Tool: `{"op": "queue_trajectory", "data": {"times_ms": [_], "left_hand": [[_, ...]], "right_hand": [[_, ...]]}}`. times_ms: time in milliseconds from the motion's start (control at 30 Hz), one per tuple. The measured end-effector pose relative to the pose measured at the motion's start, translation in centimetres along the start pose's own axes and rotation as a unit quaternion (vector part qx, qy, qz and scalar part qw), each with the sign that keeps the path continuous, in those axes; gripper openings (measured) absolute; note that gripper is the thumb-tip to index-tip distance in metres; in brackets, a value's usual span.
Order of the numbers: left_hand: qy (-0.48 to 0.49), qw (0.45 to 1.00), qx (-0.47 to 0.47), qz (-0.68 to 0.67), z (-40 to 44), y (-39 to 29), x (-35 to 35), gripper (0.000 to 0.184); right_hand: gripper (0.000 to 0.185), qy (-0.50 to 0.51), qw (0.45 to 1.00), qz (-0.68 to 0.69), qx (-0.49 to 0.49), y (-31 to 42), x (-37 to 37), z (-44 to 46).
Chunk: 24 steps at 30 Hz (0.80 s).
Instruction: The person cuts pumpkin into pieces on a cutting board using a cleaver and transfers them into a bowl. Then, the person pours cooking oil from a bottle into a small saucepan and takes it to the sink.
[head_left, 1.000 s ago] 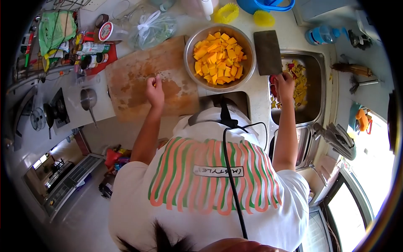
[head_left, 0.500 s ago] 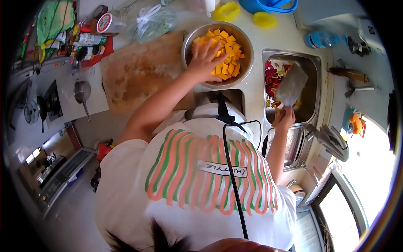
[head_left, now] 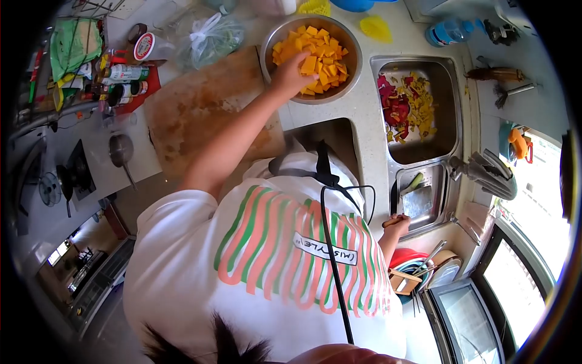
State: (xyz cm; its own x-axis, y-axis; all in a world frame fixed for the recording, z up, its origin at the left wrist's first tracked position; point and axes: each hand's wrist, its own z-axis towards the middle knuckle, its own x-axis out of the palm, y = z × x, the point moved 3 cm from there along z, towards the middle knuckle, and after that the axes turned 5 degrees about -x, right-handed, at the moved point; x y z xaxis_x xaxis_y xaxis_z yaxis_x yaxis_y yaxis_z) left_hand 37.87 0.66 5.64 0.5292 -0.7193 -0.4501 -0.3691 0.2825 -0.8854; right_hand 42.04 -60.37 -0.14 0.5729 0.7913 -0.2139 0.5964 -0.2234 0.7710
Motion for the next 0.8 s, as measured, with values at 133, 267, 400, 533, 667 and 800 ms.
{"op": "queue_trajectory", "data": {"times_ms": [133, 267, 400, 533, 667, 800], "left_hand": [[-0.014, 0.989, -0.083, -0.121, 0.0, 2.6, -2.2, 0.040], [0.109, 0.864, -0.176, -0.458, -1.7, -0.2, -2.7, 0.051], [0.231, 0.682, -0.221, -0.658, -3.7, -3.6, -4.2, 0.071], [0.208, 0.808, -0.171, -0.524, -4.8, -3.8, -5.1, 0.072], [0.274, 0.636, -0.162, -0.703, -6.9, -4.7, -7.4, 0.068], [0.139, 0.894, -0.174, -0.390, -8.7, 0.2, -8.4, 0.041]], "right_hand": [[0.012, -0.007, 0.999, -0.037, -0.009, 0.4, 0.4, -0.6], [0.023, -0.049, 0.972, -0.214, -0.079, 0.0, 0.1, 1.3], [0.033, 0.008, 0.933, -0.344, -0.107, -0.4, -0.7, 1.9], [0.037, 0.002, 0.916, -0.367, -0.160, -1.5, -1.6, 4.0], [0.036, -0.140, 0.756, -0.553, -0.322, 0.0, -1.1, -3.1], [0.036, -0.111, 0.756, -0.328, -0.556, -4.9, -4.6, -10.6]]}}
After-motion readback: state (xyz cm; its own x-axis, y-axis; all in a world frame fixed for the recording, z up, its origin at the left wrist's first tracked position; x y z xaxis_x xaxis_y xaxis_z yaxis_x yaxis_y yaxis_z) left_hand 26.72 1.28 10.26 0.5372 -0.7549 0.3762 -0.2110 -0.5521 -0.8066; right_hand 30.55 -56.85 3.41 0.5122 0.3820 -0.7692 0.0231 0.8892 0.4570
